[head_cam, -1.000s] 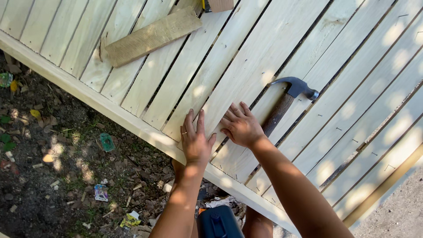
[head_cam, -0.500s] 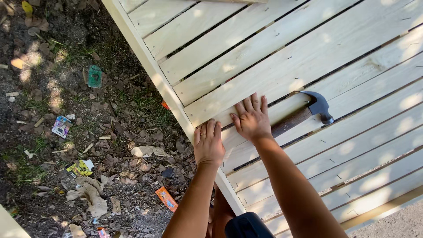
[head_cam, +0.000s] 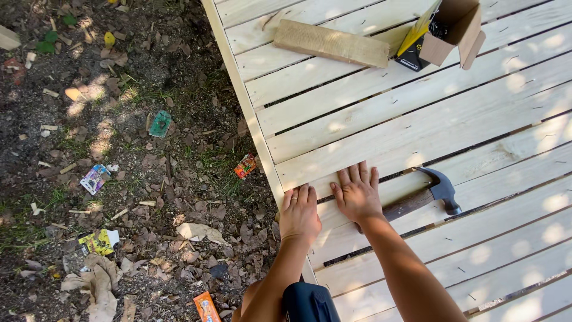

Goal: The person hammers nails into a slatted wooden frame lying on the ground, working around its edges with a claw hammer. They use a small wood block to press and align the slats between hammering, and reach into a cardboard box of nails on the frame.

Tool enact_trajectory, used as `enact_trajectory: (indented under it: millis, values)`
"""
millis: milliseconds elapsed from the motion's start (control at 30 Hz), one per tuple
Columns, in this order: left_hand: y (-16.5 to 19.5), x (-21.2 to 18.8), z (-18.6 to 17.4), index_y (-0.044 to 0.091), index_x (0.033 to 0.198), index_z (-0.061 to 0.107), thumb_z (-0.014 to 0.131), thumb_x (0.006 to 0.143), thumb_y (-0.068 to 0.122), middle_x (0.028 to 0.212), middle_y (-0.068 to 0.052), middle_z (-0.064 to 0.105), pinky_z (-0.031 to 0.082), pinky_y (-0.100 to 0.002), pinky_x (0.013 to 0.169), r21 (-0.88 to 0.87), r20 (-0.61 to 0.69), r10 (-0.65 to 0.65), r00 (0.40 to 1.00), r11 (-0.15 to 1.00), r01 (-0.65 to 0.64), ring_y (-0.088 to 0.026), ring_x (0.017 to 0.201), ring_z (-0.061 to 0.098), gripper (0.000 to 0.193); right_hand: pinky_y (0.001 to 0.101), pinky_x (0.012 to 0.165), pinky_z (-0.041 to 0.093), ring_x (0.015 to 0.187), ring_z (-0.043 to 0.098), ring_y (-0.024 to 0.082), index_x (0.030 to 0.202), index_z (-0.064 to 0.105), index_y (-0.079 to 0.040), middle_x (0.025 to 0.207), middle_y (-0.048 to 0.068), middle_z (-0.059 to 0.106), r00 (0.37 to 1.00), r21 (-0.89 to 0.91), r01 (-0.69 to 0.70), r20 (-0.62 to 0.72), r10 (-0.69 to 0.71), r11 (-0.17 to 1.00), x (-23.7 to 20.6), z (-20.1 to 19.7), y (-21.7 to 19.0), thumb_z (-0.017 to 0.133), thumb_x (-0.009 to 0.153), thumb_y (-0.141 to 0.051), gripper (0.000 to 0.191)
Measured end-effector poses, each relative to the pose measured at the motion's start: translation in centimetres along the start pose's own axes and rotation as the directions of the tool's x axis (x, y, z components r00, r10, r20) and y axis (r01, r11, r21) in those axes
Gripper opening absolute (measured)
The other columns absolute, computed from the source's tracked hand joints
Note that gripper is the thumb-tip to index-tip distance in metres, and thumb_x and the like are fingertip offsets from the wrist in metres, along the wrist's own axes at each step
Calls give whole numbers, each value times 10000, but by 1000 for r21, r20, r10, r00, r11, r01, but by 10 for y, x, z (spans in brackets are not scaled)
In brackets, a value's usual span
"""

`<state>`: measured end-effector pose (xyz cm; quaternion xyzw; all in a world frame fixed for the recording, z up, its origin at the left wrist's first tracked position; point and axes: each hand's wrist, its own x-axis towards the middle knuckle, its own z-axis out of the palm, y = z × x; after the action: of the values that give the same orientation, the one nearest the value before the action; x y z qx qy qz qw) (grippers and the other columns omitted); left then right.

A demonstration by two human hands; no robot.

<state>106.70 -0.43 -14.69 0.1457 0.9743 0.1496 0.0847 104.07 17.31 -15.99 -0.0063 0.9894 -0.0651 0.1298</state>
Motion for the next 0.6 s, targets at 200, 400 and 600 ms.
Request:
enact_trajectory:
  millis: [200,400,600]
  values:
    - [-8,-14,-6,142,1253,610,635,771,168,1397,-114,536,320,-428,1148,-136,-443,-47,895,991,-15,-310,1275,544,483,692,1107,104,1490,159,483,1484,411,-81,1589,216,256,993,26,84,-88,-82,996,1,-6,-2,467,945,-529,703]
    - [11,2,-25,71,1394,365,466,1011,388,1363,-225,501,569,-520,797,-524,20,-758,652,548,653,-400,973,683,507,673,1173,188,1467,275,485,1511,413,-86,1560,250,369,968,-9,227,-108,-227,974,0,-5,9,482,1002,-432,619]
    - [19,31,-19,90,1267,427,423,1046,411,1098,-196,673,571,-544,731,-429,39,-769,638,563,706,-412,894,711,390,571,1208,217,1383,377,475,1523,403,-37,1460,312,451,935,-77,338,-88,-344,938,17,-5,10,471,983,-559,754]
